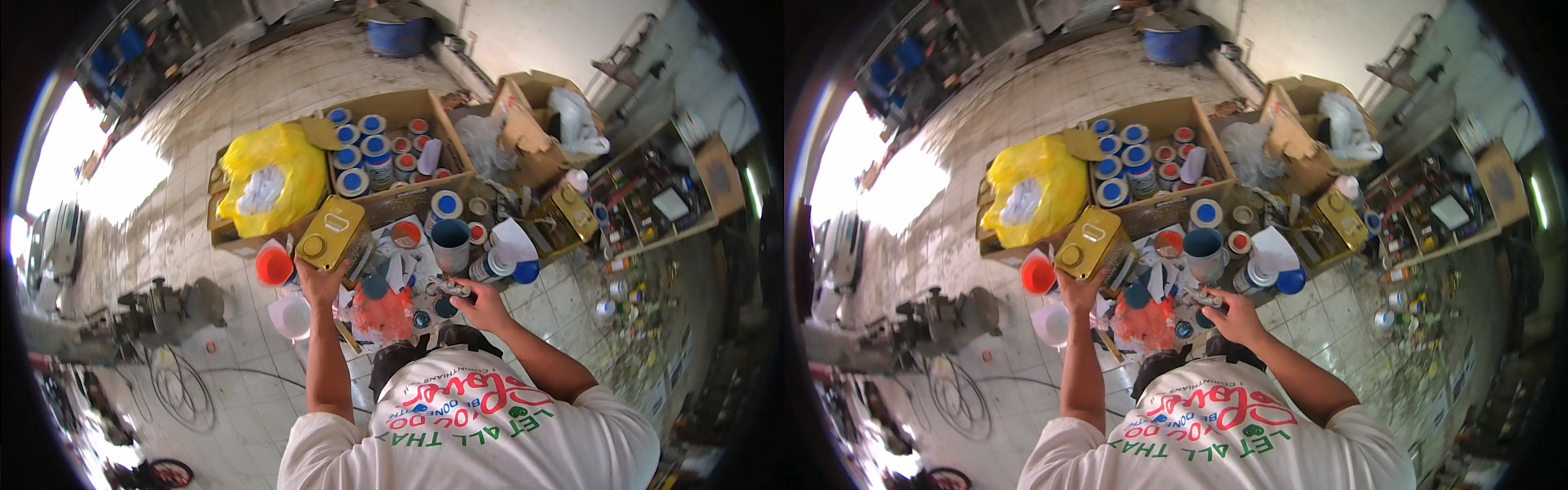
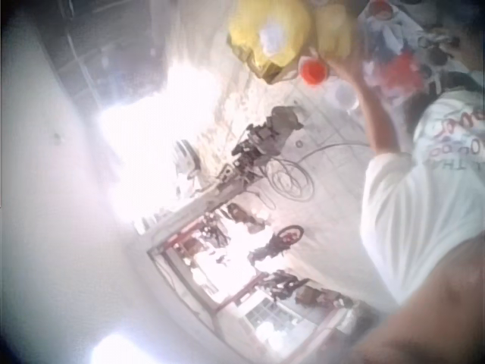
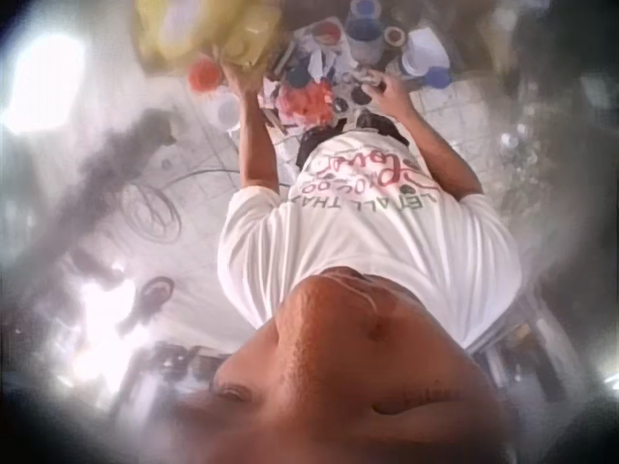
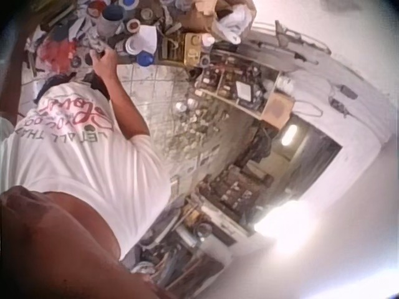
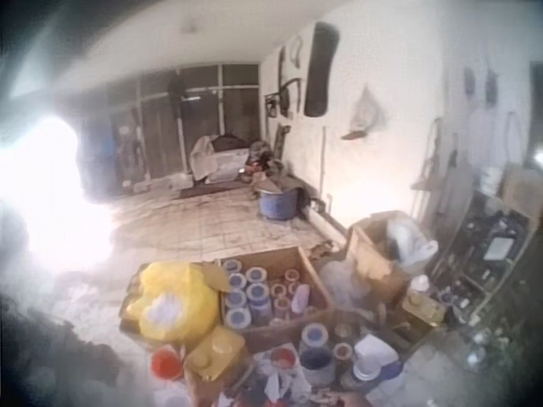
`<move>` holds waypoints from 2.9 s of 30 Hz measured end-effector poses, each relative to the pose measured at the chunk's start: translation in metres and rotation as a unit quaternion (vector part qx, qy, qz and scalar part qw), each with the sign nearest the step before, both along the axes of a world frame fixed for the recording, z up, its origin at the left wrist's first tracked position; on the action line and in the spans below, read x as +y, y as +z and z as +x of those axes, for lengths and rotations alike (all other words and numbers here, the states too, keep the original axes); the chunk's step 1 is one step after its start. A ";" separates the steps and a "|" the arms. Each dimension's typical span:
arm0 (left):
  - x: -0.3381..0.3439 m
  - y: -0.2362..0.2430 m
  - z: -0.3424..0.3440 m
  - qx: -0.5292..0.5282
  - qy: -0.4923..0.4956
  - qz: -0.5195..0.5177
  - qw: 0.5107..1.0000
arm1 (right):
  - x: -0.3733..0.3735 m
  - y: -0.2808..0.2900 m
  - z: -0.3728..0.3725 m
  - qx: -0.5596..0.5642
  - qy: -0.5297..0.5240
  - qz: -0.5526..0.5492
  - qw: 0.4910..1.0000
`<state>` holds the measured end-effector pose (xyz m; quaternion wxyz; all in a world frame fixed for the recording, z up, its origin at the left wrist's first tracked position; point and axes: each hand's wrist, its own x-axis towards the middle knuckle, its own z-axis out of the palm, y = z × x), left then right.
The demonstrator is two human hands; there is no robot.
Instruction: The person uses a spray gun to apply blue paint to a car hood that is masked with newspaper and tape. After painting, the person walks to a workbench, pours paint into the spray gun cup, and cleans the nozzle with a cloth.
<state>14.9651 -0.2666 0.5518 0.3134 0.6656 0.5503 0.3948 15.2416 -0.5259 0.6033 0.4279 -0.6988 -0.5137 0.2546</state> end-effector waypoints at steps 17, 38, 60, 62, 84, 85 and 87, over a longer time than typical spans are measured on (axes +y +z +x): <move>-0.073 0.259 0.004 0.283 -0.287 0.000 0.915 | -0.012 0.017 0.027 -0.132 0.066 -0.021 0.989; -0.105 0.269 0.035 0.347 -0.377 -0.325 0.795 | -0.070 -0.021 -0.002 -0.130 0.224 -0.118 0.959; -0.117 0.210 -0.022 0.134 -0.253 -0.014 0.958 | -0.011 -0.005 0.031 -0.033 0.166 0.136 0.976; -0.103 0.196 -0.024 0.110 -0.199 0.054 0.972 | -0.013 0.002 0.047 -0.026 0.213 0.137 0.967; -0.017 0.011 0.017 -0.051 0.035 0.048 0.997 | -0.095 -0.016 0.000 0.155 0.021 -0.110 0.981; -0.022 0.008 0.015 -0.067 0.038 0.042 0.996 | -0.098 -0.018 -0.007 0.165 0.019 -0.094 0.982; -0.022 0.004 0.009 -0.014 0.047 0.059 0.997 | -0.102 -0.022 -0.019 0.180 0.017 -0.071 0.981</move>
